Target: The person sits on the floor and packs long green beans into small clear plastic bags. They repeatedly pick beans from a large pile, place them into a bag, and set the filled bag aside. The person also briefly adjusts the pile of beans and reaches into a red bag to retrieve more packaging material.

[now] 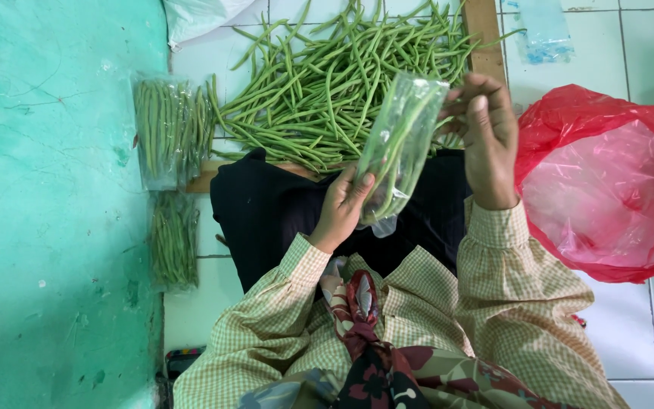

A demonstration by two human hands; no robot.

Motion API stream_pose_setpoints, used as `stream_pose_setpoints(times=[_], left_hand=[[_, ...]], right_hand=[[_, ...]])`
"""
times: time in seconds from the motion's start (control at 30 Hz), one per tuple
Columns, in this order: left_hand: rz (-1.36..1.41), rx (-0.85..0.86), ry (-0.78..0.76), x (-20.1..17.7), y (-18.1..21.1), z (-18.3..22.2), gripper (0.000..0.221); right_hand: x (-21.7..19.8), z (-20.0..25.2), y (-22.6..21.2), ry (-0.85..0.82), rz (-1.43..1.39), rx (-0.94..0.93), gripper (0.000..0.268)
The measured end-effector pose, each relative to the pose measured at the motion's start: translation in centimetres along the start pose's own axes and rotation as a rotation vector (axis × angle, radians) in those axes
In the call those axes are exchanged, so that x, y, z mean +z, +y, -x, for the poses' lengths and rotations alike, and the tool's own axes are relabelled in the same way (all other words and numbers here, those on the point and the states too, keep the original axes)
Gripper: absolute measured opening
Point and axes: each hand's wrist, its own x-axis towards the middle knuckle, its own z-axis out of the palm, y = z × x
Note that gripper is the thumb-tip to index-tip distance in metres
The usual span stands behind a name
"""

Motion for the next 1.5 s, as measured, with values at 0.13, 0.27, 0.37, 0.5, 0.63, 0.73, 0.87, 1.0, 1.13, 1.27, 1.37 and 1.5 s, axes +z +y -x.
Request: stream_pose_setpoints(times=[0.13,0.27,0.37,0.5,0.63,0.73,0.87,1.0,1.13,1.27,1.37,1.5], left_hand=[[-0.042,0.041,0.059,-0.5,2.1,-1.8,0.030],[0.002,0.048,0.122,-2.5,0.8,-3.2,0.026],[0.062,0.022,0.112,-4.3,-0.8,-4.2,0.024],[0.154,-0.080,0.106,-5.8,-1.1,-5.4,0.030],[0.073,-0.136,0.067,-8.8,-5.4,-6.6,0.034],[0.059,-0.250,0.081,-9.4,-8.7,-6.7,0.036],[-0.176,-0.284,0.014,-10.1,-12.1,-6.7,0.042],[-0.249,-0.363,0.108,-5.8,-4.9,-6.7,0.085],[-0.264,-0.372,0.129,-5.9,-5.4,-6.7,0.098],[-0.094,-0.220,0.135,-7.9,-9.5,-6.5,0.053],[-0.102,-0.175,0.133,-7.2,-8.2,-6.7,0.060],[-0.186,-0.110,0.158,-7.0,-9.3,-6.4,0.078]], right_hand=[[1.9,2.6,5.8,-0.061,-0.039,0.118,0.039],[3.4,4.0,11.1,-0.230,0.083,0.337,0.039],[4.2,3.5,12.4,-0.270,0.115,0.372,0.037],[3.8,2.9,15.0,-0.255,0.157,0.320,0.031],[3.2,3.4,17.3,-0.250,0.163,0.291,0.028],[2.7,4.2,19.5,-0.204,0.137,0.334,0.030],[2.6,4.6,19.6,-0.199,0.057,0.370,0.030],[3.3,4.4,17.9,-0.155,-0.021,0.379,0.029],[3.4,4.6,18.1,-0.137,-0.072,0.398,0.031],[3.0,5.1,19.9,-0.219,-0.068,0.401,0.052],[3.1,5.3,20.3,-0.237,-0.062,0.401,0.047],[3.1,4.9,19.4,-0.232,-0.029,0.333,0.041]])
